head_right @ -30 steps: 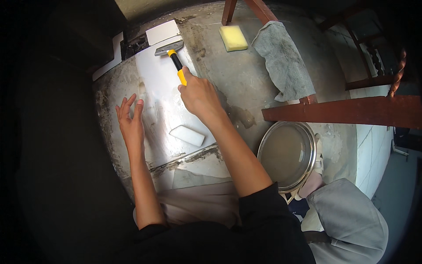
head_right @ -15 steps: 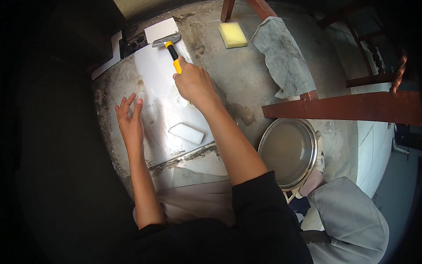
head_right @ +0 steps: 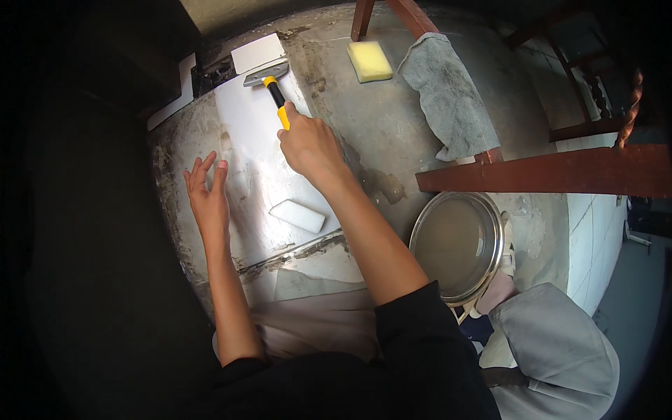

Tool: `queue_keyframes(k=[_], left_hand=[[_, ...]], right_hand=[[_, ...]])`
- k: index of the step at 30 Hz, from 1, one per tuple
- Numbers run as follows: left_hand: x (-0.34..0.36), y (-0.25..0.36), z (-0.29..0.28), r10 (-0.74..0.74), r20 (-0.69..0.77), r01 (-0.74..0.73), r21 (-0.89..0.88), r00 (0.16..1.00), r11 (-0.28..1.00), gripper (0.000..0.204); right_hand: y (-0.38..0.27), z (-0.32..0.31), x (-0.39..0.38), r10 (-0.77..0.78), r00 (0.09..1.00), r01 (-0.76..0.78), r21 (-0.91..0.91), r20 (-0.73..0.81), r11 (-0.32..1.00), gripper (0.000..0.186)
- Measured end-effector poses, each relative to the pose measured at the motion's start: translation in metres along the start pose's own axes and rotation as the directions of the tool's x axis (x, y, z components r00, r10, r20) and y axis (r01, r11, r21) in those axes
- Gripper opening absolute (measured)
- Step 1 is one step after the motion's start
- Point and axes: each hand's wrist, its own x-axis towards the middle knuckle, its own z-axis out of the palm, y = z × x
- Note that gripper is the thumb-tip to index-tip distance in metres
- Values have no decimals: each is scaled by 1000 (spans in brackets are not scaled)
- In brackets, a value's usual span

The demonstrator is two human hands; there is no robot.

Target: The person scrapes grout from floor tiles, then cleans the area with a wet sponge and applies a new sealant or grout mixture to the gaps between tiles.

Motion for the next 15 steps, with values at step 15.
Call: queue_keyframes(k=[15], left_hand=[[1,2,0,25,19,-25,3,1000,1000,41]], right_hand=[[-12,-15,7,112,987,-124,107,112,986,57]])
